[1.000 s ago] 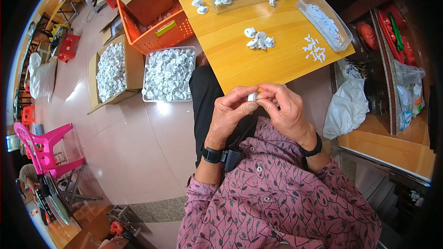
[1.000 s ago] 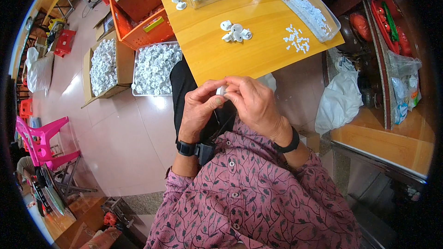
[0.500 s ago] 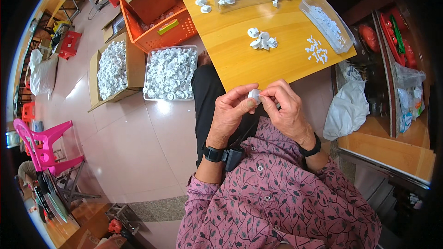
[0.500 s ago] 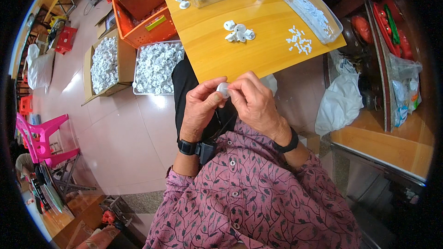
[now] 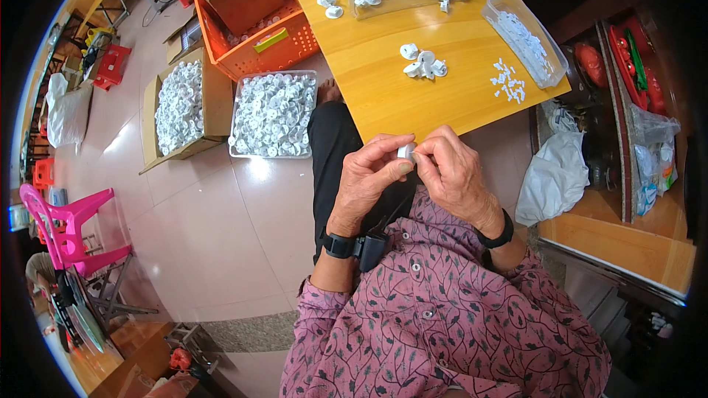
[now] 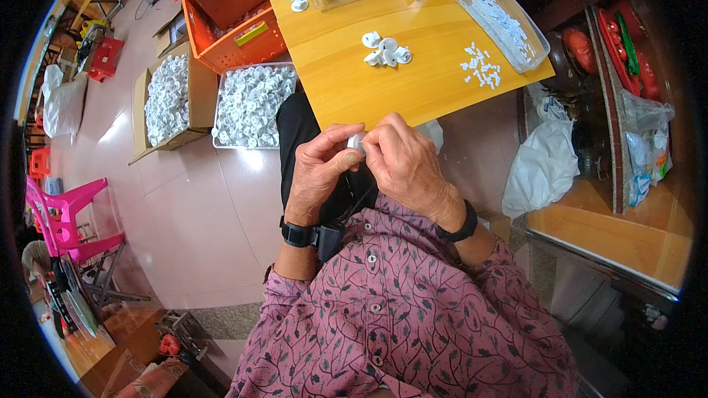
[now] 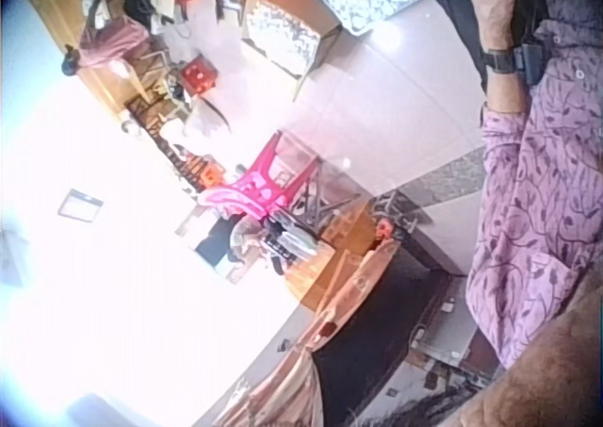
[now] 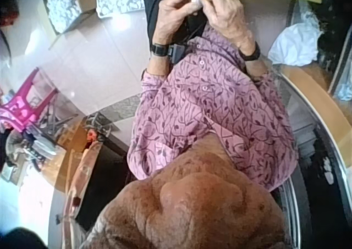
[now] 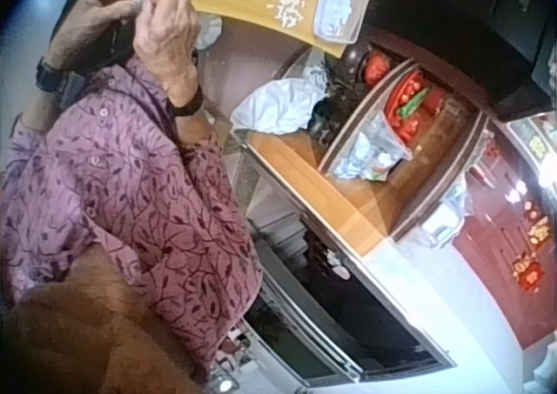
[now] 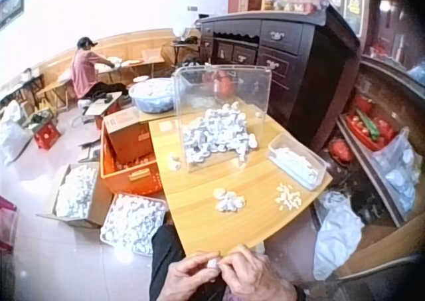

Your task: Assembling small white plastic components by manually inserting white pins into circular bases.

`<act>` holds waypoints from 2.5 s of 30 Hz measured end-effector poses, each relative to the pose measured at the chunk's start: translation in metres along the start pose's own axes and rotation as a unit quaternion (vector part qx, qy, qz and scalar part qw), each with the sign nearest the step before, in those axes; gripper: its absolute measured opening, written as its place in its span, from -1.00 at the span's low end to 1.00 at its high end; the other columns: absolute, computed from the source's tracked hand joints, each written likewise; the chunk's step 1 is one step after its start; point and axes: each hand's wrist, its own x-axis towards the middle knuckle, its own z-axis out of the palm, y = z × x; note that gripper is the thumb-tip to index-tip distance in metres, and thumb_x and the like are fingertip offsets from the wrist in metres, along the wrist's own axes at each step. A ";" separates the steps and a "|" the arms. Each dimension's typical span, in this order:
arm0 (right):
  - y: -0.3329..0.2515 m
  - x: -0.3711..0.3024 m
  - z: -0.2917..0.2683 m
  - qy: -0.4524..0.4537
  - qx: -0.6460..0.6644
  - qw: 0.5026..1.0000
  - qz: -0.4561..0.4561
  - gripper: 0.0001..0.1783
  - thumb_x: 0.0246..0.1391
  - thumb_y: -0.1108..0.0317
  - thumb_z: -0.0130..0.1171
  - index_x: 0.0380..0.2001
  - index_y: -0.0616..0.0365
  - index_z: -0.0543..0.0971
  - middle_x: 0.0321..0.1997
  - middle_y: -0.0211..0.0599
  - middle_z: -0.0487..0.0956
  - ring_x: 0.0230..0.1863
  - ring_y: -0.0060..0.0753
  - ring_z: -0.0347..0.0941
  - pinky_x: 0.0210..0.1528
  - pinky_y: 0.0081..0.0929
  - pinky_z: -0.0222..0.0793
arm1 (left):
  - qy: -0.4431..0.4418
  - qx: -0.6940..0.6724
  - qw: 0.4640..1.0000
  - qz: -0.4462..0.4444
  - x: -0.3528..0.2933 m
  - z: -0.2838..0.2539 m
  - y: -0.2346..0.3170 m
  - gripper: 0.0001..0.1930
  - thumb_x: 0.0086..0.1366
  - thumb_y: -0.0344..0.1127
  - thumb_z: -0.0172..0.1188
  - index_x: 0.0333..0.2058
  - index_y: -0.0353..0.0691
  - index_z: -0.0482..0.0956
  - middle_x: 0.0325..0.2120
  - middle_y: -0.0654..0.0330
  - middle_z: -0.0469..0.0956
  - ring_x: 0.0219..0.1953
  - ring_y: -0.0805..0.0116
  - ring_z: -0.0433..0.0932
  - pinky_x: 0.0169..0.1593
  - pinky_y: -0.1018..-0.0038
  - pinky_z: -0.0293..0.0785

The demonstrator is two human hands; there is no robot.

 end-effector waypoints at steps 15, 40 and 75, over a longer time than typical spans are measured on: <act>-0.003 0.001 0.003 -0.017 0.007 1.000 -0.001 -0.85 0.05 0.54 0.21 -0.37 0.20 0.42 -0.37 -0.12 0.41 -0.38 0.01 0.46 -0.38 -0.14 0.38 | 0.008 -0.016 1.000 0.003 -0.005 -0.004 -0.003 -0.65 0.21 -0.49 0.39 -0.01 -0.33 0.64 -0.22 0.26 0.56 -0.27 0.55 0.53 -0.21 0.62 0.55; -0.008 -0.002 0.002 0.001 0.008 0.999 -0.041 -0.82 0.07 0.57 0.19 -0.31 0.21 0.38 -0.30 -0.05 0.43 -0.30 0.06 0.45 -0.28 -0.13 0.39 | 0.003 0.019 0.997 0.078 -0.006 -0.001 -0.003 -0.67 0.17 -0.54 0.39 -0.06 -0.33 0.66 -0.14 0.19 0.58 -0.12 0.47 0.55 -0.05 0.57 0.52; -0.015 0.003 0.012 0.046 0.099 0.994 0.008 -0.81 0.05 0.67 0.20 -0.27 0.26 0.46 -0.25 -0.10 0.48 -0.30 -0.05 0.52 -0.30 -0.29 0.48 | 0.049 -0.074 0.996 0.006 -0.010 -0.002 -0.004 -0.68 0.32 -0.52 0.27 0.04 -0.38 0.58 -0.28 0.23 0.62 -0.35 0.55 0.51 -0.26 0.62 0.47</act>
